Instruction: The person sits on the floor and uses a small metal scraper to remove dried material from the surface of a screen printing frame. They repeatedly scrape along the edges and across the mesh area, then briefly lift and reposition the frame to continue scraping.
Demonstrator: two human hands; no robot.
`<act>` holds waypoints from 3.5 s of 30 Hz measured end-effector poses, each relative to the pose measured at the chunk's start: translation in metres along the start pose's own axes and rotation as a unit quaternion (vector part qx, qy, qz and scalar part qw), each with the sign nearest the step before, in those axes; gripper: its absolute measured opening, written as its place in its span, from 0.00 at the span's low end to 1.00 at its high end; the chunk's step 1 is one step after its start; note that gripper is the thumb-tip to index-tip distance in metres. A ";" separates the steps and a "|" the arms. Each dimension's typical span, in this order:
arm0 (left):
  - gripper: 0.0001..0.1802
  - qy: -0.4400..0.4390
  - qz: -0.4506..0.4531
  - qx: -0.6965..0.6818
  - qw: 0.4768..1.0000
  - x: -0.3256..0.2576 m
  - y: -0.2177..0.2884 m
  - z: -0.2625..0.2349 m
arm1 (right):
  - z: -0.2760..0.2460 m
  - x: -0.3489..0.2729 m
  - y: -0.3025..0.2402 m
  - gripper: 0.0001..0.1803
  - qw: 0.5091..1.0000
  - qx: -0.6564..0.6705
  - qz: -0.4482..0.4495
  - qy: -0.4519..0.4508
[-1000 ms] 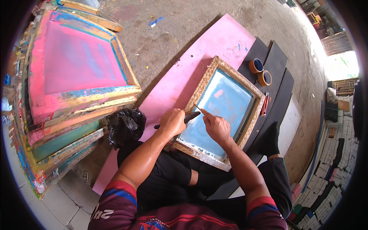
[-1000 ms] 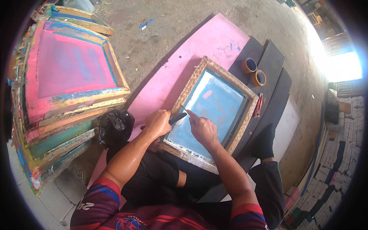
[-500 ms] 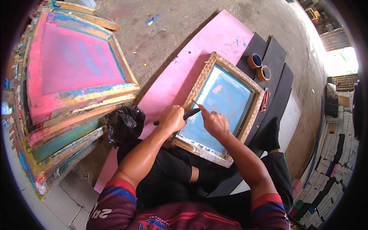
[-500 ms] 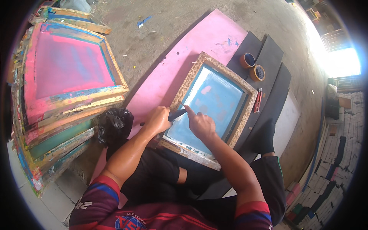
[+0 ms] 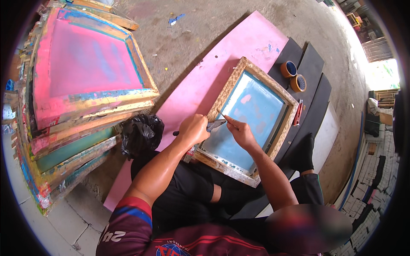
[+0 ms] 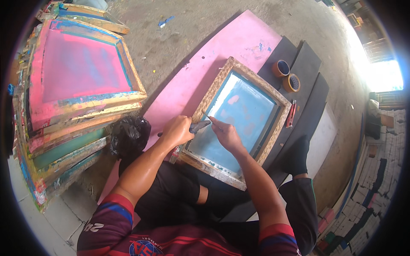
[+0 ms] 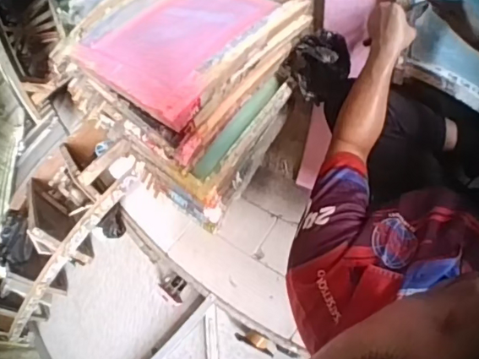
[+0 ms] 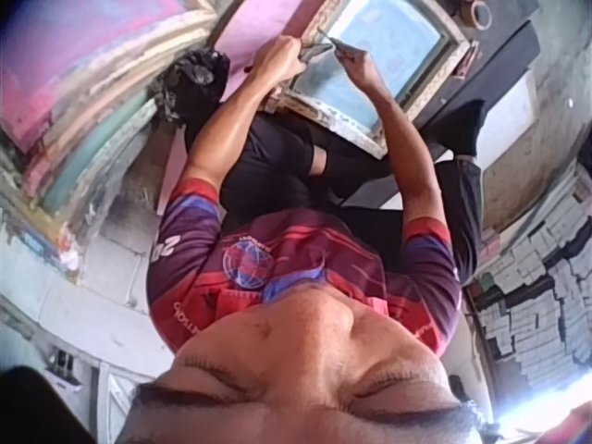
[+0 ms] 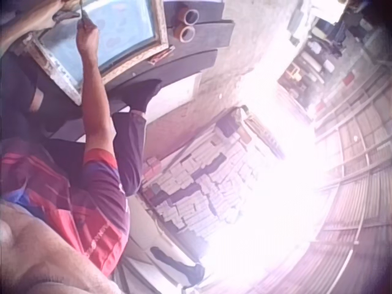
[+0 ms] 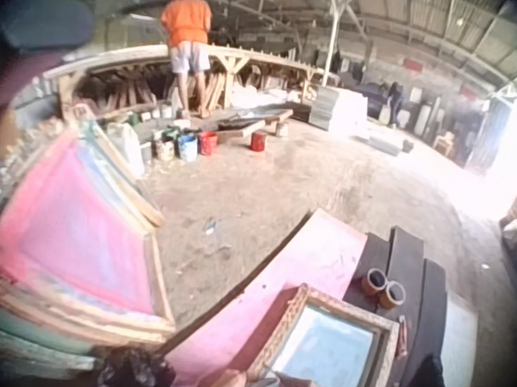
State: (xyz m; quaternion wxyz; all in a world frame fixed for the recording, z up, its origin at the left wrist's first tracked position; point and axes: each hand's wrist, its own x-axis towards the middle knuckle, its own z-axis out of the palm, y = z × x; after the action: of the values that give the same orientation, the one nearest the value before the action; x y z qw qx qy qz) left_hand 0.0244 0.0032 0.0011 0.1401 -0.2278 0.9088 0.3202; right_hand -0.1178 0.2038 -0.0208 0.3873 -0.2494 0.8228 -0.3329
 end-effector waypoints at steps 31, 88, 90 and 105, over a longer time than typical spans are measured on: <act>0.22 0.160 -0.072 -0.363 0.915 -0.078 -0.003 -0.015 | 0.043 -0.052 -0.073 0.26 0.994 -0.058 0.048 0.078; 0.25 0.182 -0.067 0.000 0.981 -0.074 -0.012 0.077 | 0.015 -0.048 -0.046 0.23 0.953 -0.286 -0.063 0.073; 0.25 0.176 -0.071 -0.002 0.982 -0.075 -0.013 0.074 | 0.015 -0.051 -0.047 0.23 0.951 -0.292 -0.074 0.072; 0.19 0.178 -0.040 -0.014 0.983 -0.071 -0.012 0.072 | 0.028 -0.041 -0.048 0.26 0.910 -0.408 -0.054 0.039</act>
State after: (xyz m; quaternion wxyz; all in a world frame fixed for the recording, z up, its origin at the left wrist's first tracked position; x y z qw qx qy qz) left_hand 0.0992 0.0643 -0.0309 -0.0148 -0.3194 0.9049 0.2809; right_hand -0.0644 0.1901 0.0211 0.2004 -0.4167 0.8867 0.0020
